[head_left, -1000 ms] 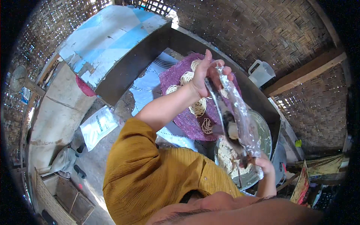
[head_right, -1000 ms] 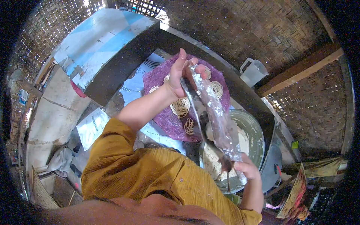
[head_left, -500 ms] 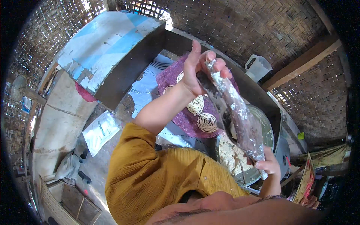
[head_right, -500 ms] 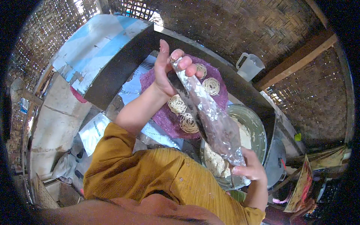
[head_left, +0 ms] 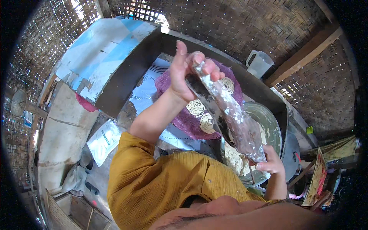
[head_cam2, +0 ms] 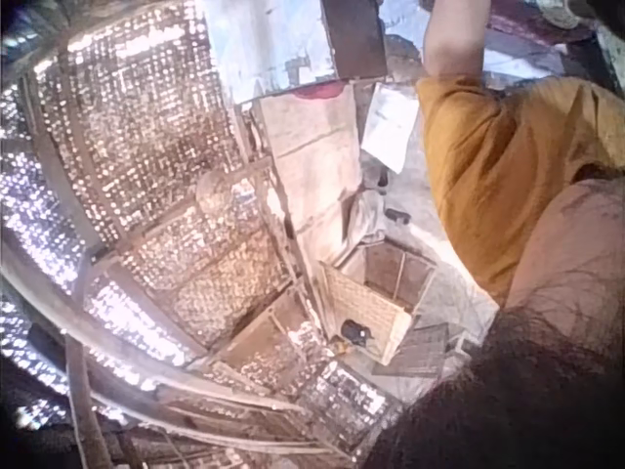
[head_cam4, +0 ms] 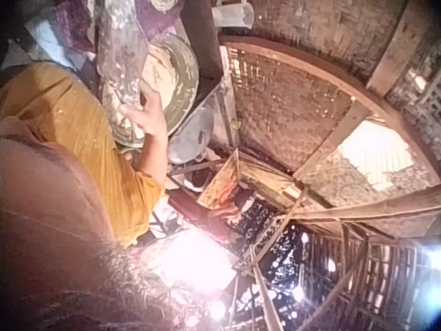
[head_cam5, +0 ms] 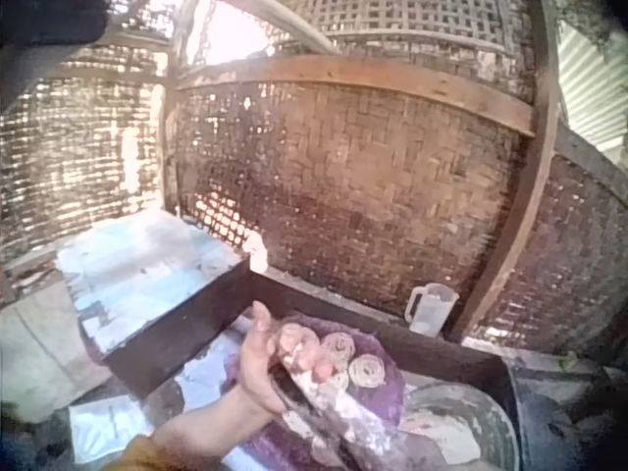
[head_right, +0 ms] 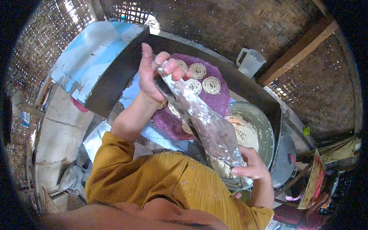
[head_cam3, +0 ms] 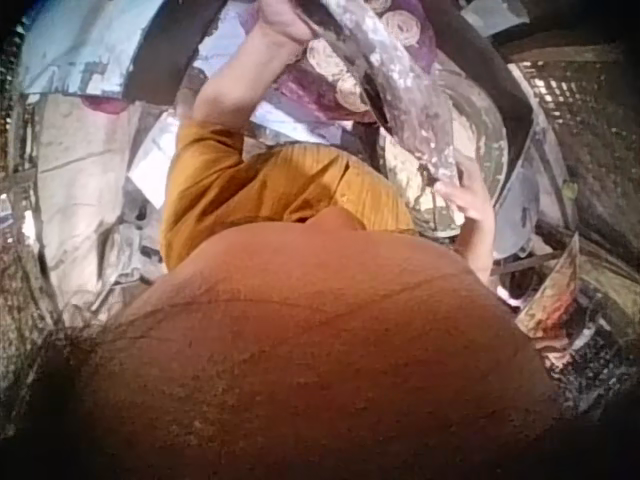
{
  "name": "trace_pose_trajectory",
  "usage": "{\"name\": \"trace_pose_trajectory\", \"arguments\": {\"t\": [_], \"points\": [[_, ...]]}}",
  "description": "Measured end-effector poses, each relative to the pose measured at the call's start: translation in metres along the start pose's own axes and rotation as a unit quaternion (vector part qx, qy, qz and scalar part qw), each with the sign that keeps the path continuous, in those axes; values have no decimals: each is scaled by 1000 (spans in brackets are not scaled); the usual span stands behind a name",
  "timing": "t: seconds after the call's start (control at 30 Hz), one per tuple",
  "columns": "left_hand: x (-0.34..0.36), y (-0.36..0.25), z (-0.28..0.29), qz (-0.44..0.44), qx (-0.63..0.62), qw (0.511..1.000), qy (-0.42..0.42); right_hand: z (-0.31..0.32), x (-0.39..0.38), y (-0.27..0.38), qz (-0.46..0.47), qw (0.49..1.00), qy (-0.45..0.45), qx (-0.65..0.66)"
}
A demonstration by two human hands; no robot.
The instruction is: The person uses a spoon to fill a wooden squeeze tool with dough from a bowl and then pipes circular patterns onto a tray, repeating this multiple times after repositioning the tray.
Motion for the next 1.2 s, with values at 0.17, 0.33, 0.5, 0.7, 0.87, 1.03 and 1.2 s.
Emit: {"name": "trace_pose_trajectory", "arguments": {"t": [0.17, 0.33, 0.5, 0.7, 0.87, 1.03, 1.2], "points": [[13, 24, 11, 54, -82, 994, 49, 10, -18, -19, -20, 999, -32, 10], [6, 83, 56, 322, 158, 926, -117, 11, -21, -30, -36, 997, -43, 53], [-33, 134, 101, 469, 486, 721, -157, 11, -14, -35, -24, 995, -47, 88], [-34, 123, 74, 511, 581, 622, -123, 16, -10, -38, -20, 994, -67, 83], [-47, 130, 110, 430, 738, 519, -29, 24, -7, -46, 5, 992, -95, 80], [-46, 112, 79, 375, 836, 395, 60, 32, -9, -48, 5, 986, -138, 93], [-17, 72, 102, 218, 906, 361, -29, 33, -2, -49, 14, 990, -111, 91]]}}
Point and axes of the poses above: each hand's wrist, its own x-axis towards the middle knuckle, its own z-axis out of the back of the hand, y = z × x, the point moved 6 cm from there along x, towards the middle knuckle, and after that the axes turned 11 degrees about z, right-handed, at the moved point
